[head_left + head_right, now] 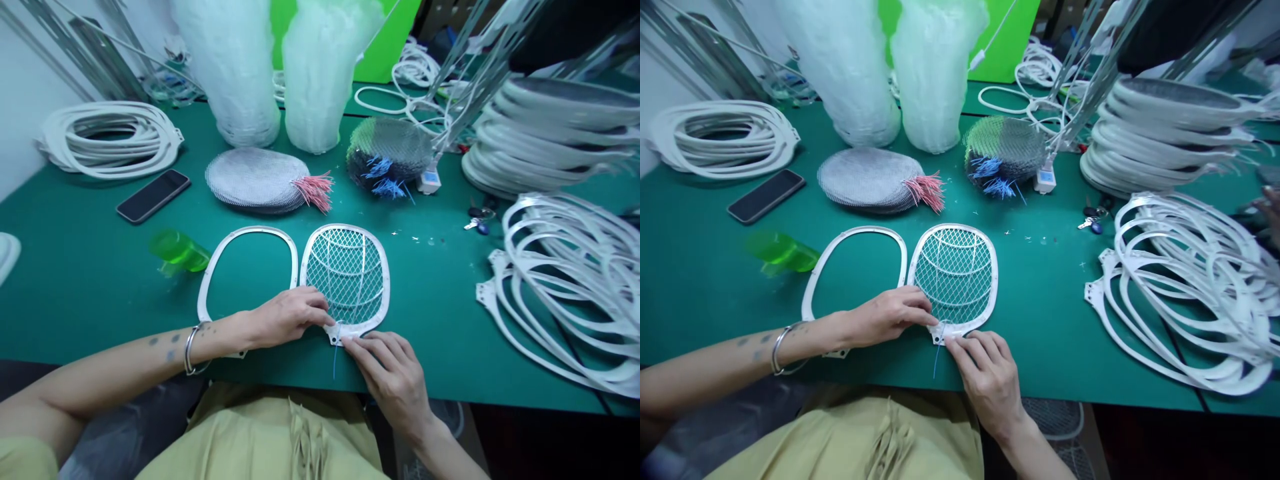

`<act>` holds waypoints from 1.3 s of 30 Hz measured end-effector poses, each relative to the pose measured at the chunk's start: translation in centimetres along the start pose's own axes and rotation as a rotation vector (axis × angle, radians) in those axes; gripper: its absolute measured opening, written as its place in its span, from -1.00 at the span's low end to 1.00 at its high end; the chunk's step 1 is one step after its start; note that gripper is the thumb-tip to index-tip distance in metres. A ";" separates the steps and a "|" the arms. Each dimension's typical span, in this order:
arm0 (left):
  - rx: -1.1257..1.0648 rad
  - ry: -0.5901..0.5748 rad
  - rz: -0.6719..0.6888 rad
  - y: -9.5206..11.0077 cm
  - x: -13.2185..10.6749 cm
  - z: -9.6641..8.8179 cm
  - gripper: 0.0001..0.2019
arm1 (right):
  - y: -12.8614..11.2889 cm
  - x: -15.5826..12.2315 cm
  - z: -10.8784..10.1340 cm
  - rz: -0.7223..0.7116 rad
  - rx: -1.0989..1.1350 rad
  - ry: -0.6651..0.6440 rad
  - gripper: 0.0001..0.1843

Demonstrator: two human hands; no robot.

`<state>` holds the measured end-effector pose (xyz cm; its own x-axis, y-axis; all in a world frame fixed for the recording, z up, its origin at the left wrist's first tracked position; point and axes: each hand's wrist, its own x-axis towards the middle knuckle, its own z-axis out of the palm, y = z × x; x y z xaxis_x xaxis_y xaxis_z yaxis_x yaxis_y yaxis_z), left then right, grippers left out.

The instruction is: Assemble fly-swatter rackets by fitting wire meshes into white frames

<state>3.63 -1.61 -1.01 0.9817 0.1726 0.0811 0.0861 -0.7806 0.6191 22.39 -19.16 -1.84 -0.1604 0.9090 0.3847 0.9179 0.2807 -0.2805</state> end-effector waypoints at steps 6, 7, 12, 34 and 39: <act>0.162 -0.021 0.030 0.4 -0.4 0.2 -0.63 | 0.0 0.2 -0.1 0.001 -0.012 -0.021 -0.67; 0.189 -0.023 0.026 0.5 -0.5 0.2 -0.63 | 0.0 0.2 -0.2 0.001 -0.011 -0.022 -0.68; 0.371 -0.051 0.017 1.4 -0.3 0.1 -0.66 | 0.1 1.0 -0.8 0.005 0.038 -0.051 -0.73; 0.461 -0.192 0.148 2.2 1.0 -0.4 -0.72 | 2.2 8.8 -0.6 0.655 0.116 -0.734 -0.75; 0.561 -0.122 0.167 2.4 0.1 0.6 -0.70 | 1.9 8.1 -0.7 0.642 0.110 -0.714 -0.75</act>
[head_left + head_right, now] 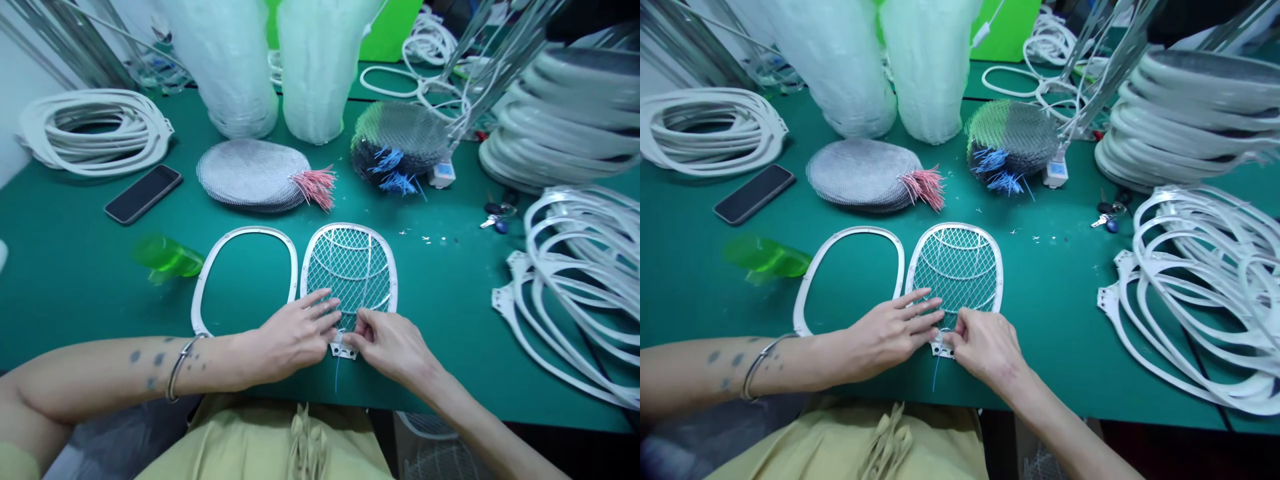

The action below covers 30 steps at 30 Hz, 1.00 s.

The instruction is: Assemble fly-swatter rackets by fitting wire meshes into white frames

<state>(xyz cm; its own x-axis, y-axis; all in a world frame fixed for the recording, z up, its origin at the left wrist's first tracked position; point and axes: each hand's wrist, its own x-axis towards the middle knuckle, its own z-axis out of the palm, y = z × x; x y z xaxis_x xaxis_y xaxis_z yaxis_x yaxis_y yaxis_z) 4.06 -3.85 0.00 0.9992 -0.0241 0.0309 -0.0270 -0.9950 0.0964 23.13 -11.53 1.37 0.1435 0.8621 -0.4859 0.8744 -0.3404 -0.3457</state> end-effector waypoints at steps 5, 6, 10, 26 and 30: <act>-0.058 -0.012 -0.009 -0.1 -0.1 0.3 -0.59 | -0.3 0.1 -0.2 -0.001 -0.086 -0.031 -0.75; -0.087 -0.021 -0.019 -0.2 -0.1 0.3 -0.59 | -0.4 0.2 -0.4 0.000 -0.100 -0.047 -0.76; -0.257 -0.080 -0.013 -1.1 -0.2 -0.5 -0.59 | -0.7 0.1 -1.0 -0.013 -0.126 -0.079 -0.78; -0.194 0.060 -0.539 -2.5 1.1 2.1 -0.19 | 7.1 -2.3 3.2 -0.053 -0.241 0.285 0.26; -0.316 0.134 -0.513 0.8 3.5 2.5 -0.13 | 11.8 -4.8 2.6 0.001 -0.298 0.206 0.24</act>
<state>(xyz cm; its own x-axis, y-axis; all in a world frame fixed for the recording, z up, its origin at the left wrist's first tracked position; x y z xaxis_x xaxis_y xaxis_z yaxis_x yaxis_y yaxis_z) 7.65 -4.97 -2.28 0.8753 0.4828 0.0257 0.4285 -0.7993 0.4212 31.60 -20.69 -2.42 0.2084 0.9297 -0.3037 0.9666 -0.2432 -0.0811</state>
